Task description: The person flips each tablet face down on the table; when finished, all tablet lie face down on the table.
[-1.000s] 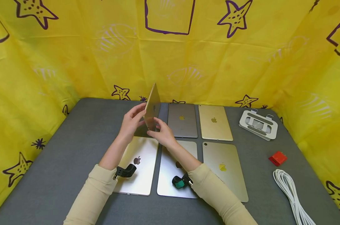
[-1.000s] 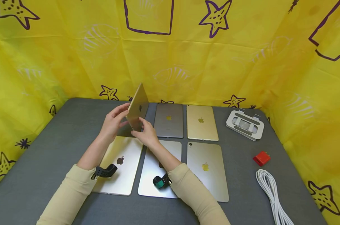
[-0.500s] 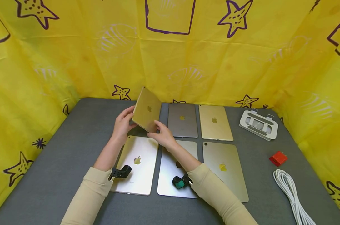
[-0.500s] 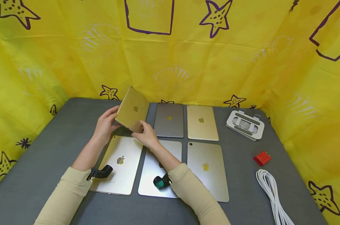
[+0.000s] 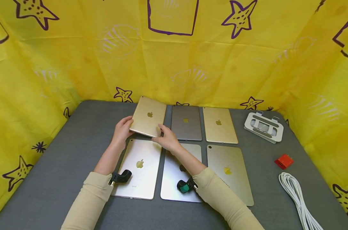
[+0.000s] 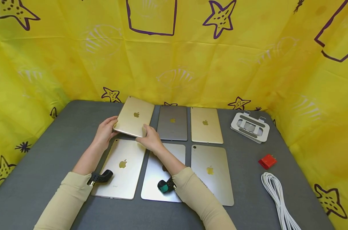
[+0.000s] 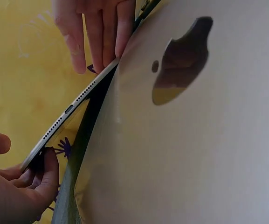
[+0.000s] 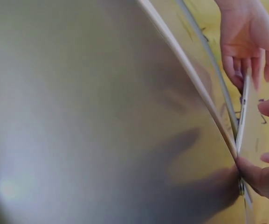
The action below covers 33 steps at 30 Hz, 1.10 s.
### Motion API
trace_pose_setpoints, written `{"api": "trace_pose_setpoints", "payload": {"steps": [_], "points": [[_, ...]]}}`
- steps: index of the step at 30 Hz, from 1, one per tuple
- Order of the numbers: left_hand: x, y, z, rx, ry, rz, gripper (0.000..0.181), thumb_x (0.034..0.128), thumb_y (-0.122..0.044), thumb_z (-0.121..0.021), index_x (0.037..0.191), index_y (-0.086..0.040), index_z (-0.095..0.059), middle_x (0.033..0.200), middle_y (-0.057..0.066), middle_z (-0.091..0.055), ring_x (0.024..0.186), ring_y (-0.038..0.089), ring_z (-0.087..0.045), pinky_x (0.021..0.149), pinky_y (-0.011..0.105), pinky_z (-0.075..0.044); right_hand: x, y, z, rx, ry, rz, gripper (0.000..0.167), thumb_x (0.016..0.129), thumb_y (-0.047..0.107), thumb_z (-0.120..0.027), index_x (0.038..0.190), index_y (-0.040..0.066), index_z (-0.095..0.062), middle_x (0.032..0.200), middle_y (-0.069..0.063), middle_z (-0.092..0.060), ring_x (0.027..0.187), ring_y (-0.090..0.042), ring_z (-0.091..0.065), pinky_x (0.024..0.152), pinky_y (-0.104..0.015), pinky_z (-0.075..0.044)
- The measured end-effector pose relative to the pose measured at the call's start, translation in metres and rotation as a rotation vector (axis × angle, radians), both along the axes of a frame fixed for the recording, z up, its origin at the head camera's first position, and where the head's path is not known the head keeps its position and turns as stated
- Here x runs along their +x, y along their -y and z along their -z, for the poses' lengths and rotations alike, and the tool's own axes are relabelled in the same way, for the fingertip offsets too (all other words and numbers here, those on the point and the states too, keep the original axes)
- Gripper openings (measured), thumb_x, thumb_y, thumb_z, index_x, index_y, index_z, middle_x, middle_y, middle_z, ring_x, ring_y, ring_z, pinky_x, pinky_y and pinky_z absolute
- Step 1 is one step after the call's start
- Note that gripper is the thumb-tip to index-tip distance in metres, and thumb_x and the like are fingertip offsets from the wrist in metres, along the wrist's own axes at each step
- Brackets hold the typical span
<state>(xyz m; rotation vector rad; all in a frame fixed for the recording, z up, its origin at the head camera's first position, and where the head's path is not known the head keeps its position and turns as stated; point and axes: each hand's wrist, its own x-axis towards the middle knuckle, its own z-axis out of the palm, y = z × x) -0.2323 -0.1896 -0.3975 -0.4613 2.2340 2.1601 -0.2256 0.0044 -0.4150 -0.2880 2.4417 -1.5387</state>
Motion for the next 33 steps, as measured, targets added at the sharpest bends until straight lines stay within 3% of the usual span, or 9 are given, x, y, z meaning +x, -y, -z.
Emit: {"api": "trace_pose_setpoints", "payload": {"steps": [6, 10, 15, 18, 24, 27, 29, 33], "points": [[-0.001, 0.006, 0.006, -0.070, 0.051, 0.042, 0.051, 0.1045, -0.025, -0.038, 0.147, 0.003, -0.036, 0.149, 0.020, -0.038, 0.130, 0.029, -0.041, 0.108, 0.037, -0.036, 0.000, -0.001, 0.001, 0.007, 0.006, -0.002, 0.073, 0.085, 0.015, -0.071, 0.149, 0.006, -0.037, 0.149, -0.015, -0.041, 0.136, -0.032, -0.038, 0.109, -0.047, -0.035], [-0.001, 0.008, 0.008, -0.103, 0.127, 0.080, 0.056, 0.1044, -0.031, -0.035, 0.147, 0.006, -0.036, 0.148, 0.023, -0.039, 0.133, 0.032, -0.039, 0.111, 0.040, -0.030, 0.000, -0.003, 0.002, 0.031, -0.019, -0.011, 0.073, 0.085, 0.015, -0.072, 0.149, 0.004, -0.037, 0.149, -0.015, -0.041, 0.137, -0.033, -0.037, 0.110, -0.047, -0.034], [0.003, 0.007, 0.006, -0.228, 0.179, 0.131, 0.062, 0.1037, -0.040, -0.033, 0.151, 0.002, -0.030, 0.155, 0.020, -0.028, 0.143, 0.035, -0.023, 0.116, 0.049, -0.020, 0.002, -0.004, 0.002, 0.068, -0.034, -0.028, 0.074, 0.085, 0.016, -0.072, 0.149, 0.004, -0.036, 0.148, -0.015, -0.042, 0.128, -0.031, -0.046, 0.105, -0.044, -0.039], [0.005, 0.006, 0.004, -0.299, 0.182, 0.157, 0.065, 0.1031, -0.044, -0.032, 0.152, -0.001, -0.029, 0.157, 0.019, -0.025, 0.144, 0.038, -0.020, 0.115, 0.053, -0.018, 0.003, -0.005, 0.002, 0.071, -0.046, -0.037, 0.075, 0.084, 0.016, -0.072, 0.149, 0.003, -0.036, 0.147, -0.015, -0.043, 0.114, -0.029, -0.052, 0.098, -0.042, -0.045], [0.007, 0.005, 0.003, -0.299, 0.159, 0.183, 0.066, 0.1032, -0.046, -0.029, 0.149, 0.001, -0.033, 0.154, 0.020, -0.030, 0.143, 0.035, -0.024, 0.115, 0.050, -0.021, 0.002, -0.008, 0.001, 0.039, -0.037, -0.028, 0.073, 0.084, 0.014, -0.071, 0.148, 0.002, -0.037, 0.144, -0.015, -0.045, 0.104, -0.025, -0.054, 0.088, -0.035, -0.048], [0.008, 0.002, 0.003, -0.325, 0.130, 0.228, 0.067, 0.1035, -0.045, -0.030, 0.150, 0.003, -0.029, 0.155, 0.022, -0.027, 0.144, 0.036, -0.021, 0.115, 0.050, -0.020, 0.003, -0.009, 0.000, 0.032, -0.020, -0.016, 0.072, 0.085, 0.015, -0.071, 0.148, 0.004, -0.038, 0.138, -0.015, -0.049, 0.095, -0.024, -0.051, 0.081, -0.034, -0.045], [0.008, 0.000, 0.002, -0.338, 0.108, 0.251, 0.068, 0.1036, -0.044, -0.032, 0.151, 0.004, -0.025, 0.156, 0.022, -0.024, 0.144, 0.036, -0.020, 0.116, 0.050, -0.020, 0.003, -0.010, 0.000, 0.020, -0.008, -0.010, 0.072, 0.086, 0.015, -0.071, 0.149, 0.004, -0.038, 0.138, -0.014, -0.049, 0.096, -0.024, -0.050, 0.085, -0.035, -0.044], [0.008, -0.002, 0.001, -0.329, 0.101, 0.264, 0.070, 0.1033, -0.044, -0.034, 0.153, 0.003, -0.020, 0.158, 0.021, -0.020, 0.145, 0.036, -0.018, 0.115, 0.050, -0.020, 0.005, -0.011, 0.000, -0.031, 0.022, -0.014, 0.072, 0.087, 0.014, -0.069, 0.150, 0.004, -0.035, 0.146, -0.016, -0.044, 0.124, -0.029, -0.047, 0.105, -0.042, -0.038]]}}
